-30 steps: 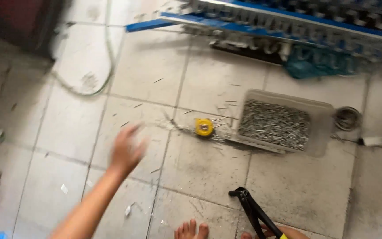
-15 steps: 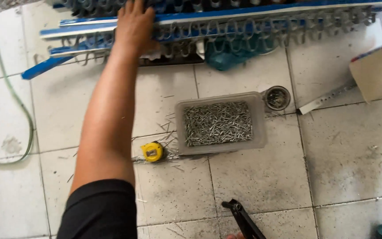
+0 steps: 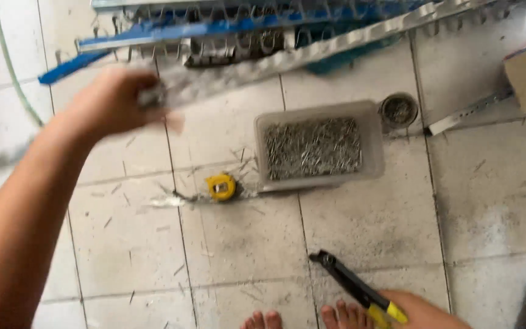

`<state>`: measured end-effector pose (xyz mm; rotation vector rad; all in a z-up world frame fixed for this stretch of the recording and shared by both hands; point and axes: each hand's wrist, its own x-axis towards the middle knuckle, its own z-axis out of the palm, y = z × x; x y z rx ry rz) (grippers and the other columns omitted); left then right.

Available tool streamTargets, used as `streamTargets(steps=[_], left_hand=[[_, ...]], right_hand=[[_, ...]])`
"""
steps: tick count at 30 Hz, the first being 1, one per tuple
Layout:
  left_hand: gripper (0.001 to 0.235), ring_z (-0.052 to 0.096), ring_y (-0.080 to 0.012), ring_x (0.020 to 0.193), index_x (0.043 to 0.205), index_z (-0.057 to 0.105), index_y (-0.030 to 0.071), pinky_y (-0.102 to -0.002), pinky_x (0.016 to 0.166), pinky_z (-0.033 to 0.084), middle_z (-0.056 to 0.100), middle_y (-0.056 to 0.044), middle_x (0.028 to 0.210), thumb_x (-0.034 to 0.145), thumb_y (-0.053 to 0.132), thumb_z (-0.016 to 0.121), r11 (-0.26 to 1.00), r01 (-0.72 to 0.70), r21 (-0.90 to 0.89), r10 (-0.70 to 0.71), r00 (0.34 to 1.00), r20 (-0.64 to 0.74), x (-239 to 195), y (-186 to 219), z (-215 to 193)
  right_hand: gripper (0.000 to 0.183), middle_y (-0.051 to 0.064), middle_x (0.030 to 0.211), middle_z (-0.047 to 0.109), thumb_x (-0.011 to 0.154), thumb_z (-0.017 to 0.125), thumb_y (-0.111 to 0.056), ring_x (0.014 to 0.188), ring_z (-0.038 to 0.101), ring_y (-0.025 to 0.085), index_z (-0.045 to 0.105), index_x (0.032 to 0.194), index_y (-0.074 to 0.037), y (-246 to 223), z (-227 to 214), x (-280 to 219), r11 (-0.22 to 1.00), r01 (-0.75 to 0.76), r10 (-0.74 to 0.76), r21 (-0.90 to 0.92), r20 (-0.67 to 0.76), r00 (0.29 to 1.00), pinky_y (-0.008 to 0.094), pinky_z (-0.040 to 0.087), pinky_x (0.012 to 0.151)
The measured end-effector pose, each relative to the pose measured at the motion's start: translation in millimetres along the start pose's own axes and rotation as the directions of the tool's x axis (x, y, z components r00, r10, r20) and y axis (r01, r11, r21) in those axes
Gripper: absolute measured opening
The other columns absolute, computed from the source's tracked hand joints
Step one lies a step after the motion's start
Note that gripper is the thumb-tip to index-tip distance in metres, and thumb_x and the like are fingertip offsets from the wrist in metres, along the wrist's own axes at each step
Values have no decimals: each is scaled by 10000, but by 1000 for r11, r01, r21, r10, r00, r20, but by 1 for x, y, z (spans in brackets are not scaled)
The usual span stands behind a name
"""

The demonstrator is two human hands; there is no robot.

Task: Using a hand riveter to attach plastic clips to a metal rail while sitting on the floor.

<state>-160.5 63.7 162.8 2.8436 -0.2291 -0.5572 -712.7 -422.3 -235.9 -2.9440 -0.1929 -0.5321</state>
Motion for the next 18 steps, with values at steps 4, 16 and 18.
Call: streamTargets(steps=[4,16,18], left_hand=[[276,737,-151,646,1020,711,133,-262,575,602,767,-20,784,766,132,821,998,-52,-48,51,999,-9,-141,2,49],[401,703,-261,698,1069,704,223,-392,621,546,760,6,883,706,341,826,999,21,38,-20,1000,-24,-297,-65,254],[233,646,-253,867,957,665,204,-390,691,529,656,-5,988,763,272,773,982,-9,191,31,993,-116,-290,-75,250]], right_hand=[[537,123,786,637,764,716,-567,740,583,341,657,1033,-106,-16,-72,80,987,159,-156,9,244,957,514,470,739],[501,-23,1004,873,681,654,-98,829,742,134,769,1162,-177,88,-165,287,803,-584,-167,120,986,-27,237,588,761],[562,23,1049,894,636,646,-74,929,803,169,768,1183,-119,92,-166,287,764,-618,-221,188,975,23,282,622,856]])
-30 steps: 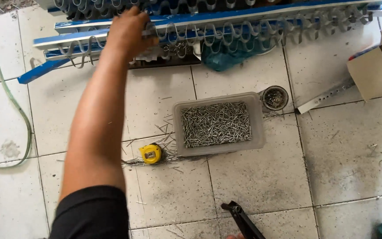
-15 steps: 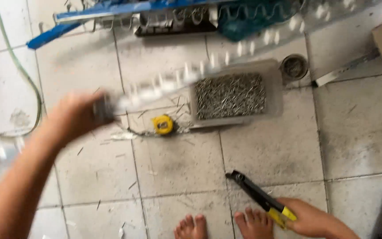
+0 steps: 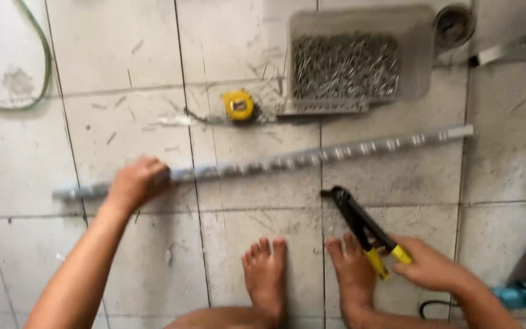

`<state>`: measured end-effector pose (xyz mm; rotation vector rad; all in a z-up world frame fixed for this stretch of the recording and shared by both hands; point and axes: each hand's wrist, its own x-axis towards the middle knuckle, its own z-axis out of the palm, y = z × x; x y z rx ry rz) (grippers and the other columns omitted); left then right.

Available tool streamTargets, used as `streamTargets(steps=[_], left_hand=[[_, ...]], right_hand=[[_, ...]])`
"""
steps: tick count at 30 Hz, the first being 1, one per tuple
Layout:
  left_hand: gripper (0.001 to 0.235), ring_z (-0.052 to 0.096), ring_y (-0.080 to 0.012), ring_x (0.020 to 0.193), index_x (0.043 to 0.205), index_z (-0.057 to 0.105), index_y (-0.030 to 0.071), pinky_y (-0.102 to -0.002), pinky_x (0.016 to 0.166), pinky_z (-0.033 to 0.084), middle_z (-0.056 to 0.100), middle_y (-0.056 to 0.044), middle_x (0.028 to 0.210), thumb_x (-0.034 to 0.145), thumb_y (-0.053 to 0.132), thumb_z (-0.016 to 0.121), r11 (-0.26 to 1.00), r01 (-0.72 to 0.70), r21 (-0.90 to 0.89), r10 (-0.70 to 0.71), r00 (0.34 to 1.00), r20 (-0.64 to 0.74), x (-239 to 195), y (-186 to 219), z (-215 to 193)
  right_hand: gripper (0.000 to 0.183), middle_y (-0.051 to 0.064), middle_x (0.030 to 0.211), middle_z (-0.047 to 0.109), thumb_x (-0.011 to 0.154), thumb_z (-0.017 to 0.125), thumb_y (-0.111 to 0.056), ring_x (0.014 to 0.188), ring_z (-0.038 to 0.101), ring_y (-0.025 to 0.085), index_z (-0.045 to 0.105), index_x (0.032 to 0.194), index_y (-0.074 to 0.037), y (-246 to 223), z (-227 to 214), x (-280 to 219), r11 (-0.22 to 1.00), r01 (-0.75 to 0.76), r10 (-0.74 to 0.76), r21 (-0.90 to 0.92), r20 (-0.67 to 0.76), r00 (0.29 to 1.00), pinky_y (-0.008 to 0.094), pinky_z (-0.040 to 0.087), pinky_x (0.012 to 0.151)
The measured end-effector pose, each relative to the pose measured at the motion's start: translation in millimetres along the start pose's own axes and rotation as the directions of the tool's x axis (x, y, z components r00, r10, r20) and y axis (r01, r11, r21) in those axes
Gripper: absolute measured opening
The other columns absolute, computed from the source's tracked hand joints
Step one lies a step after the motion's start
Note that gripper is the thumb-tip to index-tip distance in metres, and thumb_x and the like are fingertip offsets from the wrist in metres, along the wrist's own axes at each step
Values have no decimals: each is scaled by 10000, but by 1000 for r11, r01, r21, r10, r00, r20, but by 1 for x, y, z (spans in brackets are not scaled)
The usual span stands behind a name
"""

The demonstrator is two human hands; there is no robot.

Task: Using a hand riveter to attach plastic clips to a metal rail while sitting on the floor.

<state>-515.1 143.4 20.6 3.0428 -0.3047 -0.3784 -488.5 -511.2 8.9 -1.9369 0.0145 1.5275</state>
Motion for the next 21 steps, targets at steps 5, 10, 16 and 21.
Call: streamTargets(steps=[5,10,16,21], left_hand=[[305,620,-202,1011,975,733,229,-357,816,499,659,30,1060,749,401,842,968,134,211,-116,989,-96,0,-12,-12],[959,461,-309,1279,1409,589,122,-442,1041,362,578,-107,1346,609,576,859,935,250,252,-235,968,-88,-4,15,-19],[237,611,-267,912,1011,648,21,-399,888,484,672,-107,967,810,89,754,839,47,-543,-373,775,-509,22,164,-19],[140,612,-88,627,848,587,100,-216,591,580,602,-9,731,956,119,675,-241,-33,-970,-352,934,56,49,281,-49]], right_hand=[[706,37,1156,882,625,610,-11,1051,807,179,720,1308,-150,-32,-12,-12,999,-15,14,36,35,999,303,600,945],[694,36,1166,891,616,611,-10,1054,819,188,749,1282,-150,-32,-34,2,1000,10,-9,-20,56,998,323,608,938],[578,17,1127,881,774,710,-45,1002,820,164,707,1337,-176,-11,-59,44,978,-74,82,-193,30,996,307,623,910],[499,-36,1045,743,829,616,-497,890,758,207,569,1279,-285,-121,-40,9,319,-43,-229,-947,-121,966,339,622,790]])
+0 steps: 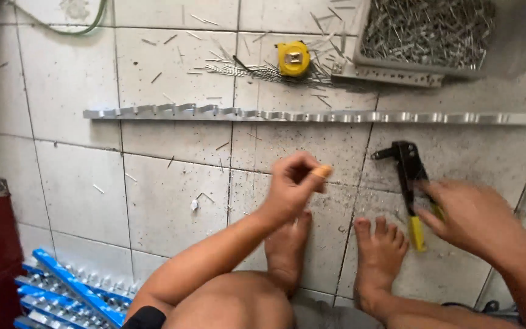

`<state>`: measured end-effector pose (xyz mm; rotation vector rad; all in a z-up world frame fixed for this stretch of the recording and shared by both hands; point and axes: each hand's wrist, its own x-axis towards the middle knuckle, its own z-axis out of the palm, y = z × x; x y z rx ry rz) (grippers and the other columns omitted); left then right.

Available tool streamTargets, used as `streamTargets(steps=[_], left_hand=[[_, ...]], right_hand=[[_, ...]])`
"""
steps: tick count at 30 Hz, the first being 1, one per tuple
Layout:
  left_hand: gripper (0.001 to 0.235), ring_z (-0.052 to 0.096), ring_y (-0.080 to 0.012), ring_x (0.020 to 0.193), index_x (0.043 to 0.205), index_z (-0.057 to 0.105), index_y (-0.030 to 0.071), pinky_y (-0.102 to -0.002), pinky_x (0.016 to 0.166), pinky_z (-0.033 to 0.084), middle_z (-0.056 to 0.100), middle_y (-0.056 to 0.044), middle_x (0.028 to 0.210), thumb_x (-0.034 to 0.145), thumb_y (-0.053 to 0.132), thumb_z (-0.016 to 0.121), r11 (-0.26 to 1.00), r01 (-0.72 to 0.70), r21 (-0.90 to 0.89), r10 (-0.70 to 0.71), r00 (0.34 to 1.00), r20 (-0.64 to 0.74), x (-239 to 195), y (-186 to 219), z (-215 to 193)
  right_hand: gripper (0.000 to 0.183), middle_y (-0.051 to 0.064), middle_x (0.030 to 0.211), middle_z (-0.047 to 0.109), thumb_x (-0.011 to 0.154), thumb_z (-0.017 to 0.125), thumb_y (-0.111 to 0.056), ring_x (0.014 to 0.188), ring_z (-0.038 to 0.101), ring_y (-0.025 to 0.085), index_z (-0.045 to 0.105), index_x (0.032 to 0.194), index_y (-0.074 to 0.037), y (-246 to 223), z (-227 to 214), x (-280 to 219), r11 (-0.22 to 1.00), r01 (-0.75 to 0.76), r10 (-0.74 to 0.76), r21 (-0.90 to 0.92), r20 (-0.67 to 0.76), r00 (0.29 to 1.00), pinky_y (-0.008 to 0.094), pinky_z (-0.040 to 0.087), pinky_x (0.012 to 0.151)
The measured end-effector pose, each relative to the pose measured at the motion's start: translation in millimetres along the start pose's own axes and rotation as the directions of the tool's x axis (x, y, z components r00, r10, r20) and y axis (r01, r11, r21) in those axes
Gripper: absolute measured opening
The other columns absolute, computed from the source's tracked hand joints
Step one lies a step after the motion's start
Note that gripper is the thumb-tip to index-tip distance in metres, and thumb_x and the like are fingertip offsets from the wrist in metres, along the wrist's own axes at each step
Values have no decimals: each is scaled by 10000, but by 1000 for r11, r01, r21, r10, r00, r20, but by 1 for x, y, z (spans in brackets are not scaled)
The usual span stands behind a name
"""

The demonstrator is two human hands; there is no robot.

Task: Using a hand riveter to attach plastic clips to a metal rail while sitting on the floor.

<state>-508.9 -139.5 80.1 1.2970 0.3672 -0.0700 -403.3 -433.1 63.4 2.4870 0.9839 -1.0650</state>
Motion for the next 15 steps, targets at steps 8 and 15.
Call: streamTargets(steps=[8,15], left_hand=[[333,503,-92,608,765,577,93,-228,564,443,586,-34,700,942,347,701,849,322,-419,-262,945,195,-10,2,24],[461,370,-114,561,595,437,127,-267,517,333,420,35,584,714,316,840,730,-483,484,470,868,159,8,41,5]], right_hand=[[352,57,888,723,683,799,-12,692,667,133,699,1021,-5,-83,-114,-8,300,742,-138,600,-742,656,238,544,613],[354,83,1055,795,708,775,-21,836,752,142,747,1060,-44,-79,-102,-2,-40,668,-264,743,-653,710,238,613,708]])
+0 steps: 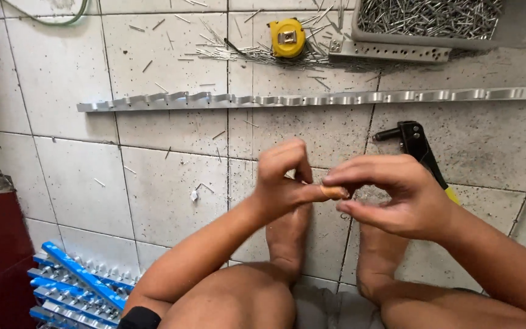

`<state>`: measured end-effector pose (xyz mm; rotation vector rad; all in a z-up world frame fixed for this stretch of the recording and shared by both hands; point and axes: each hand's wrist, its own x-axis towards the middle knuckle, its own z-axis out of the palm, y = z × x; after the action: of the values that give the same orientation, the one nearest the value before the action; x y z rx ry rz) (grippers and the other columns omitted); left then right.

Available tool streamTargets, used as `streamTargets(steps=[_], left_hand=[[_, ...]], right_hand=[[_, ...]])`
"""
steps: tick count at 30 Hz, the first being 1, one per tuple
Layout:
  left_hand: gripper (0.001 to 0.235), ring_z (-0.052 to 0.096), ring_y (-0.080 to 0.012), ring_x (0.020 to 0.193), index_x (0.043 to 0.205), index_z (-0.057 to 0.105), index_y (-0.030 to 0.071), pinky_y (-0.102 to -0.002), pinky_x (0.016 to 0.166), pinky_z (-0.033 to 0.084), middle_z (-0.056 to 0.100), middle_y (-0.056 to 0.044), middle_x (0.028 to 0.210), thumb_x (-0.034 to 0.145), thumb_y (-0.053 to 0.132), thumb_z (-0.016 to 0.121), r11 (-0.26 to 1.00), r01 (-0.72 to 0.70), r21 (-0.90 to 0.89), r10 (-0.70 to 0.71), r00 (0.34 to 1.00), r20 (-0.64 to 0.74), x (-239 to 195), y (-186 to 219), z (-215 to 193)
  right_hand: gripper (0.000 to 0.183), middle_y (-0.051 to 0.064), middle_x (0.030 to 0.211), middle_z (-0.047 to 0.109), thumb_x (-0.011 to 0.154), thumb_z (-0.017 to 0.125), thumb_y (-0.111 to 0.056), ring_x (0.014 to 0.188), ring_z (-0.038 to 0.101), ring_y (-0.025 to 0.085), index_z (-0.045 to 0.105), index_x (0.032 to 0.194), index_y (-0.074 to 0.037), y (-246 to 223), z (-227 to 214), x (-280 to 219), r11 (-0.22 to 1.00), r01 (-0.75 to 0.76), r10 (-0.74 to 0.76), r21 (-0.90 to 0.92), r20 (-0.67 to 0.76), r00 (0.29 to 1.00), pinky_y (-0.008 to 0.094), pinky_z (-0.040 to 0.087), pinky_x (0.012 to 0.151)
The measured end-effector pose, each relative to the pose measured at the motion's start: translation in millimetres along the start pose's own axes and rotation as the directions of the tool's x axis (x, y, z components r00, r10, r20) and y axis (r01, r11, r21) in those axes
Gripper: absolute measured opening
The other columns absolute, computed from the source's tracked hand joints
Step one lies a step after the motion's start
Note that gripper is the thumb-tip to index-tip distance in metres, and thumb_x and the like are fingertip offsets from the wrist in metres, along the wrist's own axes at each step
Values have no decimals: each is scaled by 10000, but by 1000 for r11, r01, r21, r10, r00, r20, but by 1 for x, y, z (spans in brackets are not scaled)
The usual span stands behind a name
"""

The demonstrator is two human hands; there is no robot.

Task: Using a hand riveter to attach plastic clips to a metal rail while sitting on the floor.

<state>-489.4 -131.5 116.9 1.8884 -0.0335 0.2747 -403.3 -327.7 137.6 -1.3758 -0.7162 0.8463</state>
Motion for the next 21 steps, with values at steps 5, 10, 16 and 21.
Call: streamTargets(steps=[5,10,16,21], left_hand=[[413,417,-139,573,645,520,84,-292,522,344,479,9,637,671,196,916,994,-69,85,56,986,154,20,18,-27],[318,464,-164,588,665,535,87,-307,555,374,507,-2,659,705,94,850,993,-61,102,30,958,284,19,24,-27],[293,454,-159,579,642,513,108,-300,547,362,507,19,640,687,56,798,982,-89,166,29,944,330,15,27,-24],[290,499,-186,598,644,472,114,-324,528,384,519,13,648,664,68,757,956,-120,266,16,932,363,11,28,-22]], right_hand=[[353,54,1037,804,690,784,-3,826,786,131,743,1036,-57,-2,1,-3,990,35,-37,-139,-10,999,223,635,691],[312,18,969,795,660,785,12,722,739,113,701,950,-69,-6,4,0,948,134,-138,-290,6,990,227,565,581],[206,36,947,762,694,788,-16,703,677,151,726,887,-51,-8,5,1,844,200,-195,-499,61,979,272,535,604],[139,59,965,699,791,721,-65,779,640,221,673,918,-39,-12,10,3,687,301,-234,-661,191,953,335,517,675]])
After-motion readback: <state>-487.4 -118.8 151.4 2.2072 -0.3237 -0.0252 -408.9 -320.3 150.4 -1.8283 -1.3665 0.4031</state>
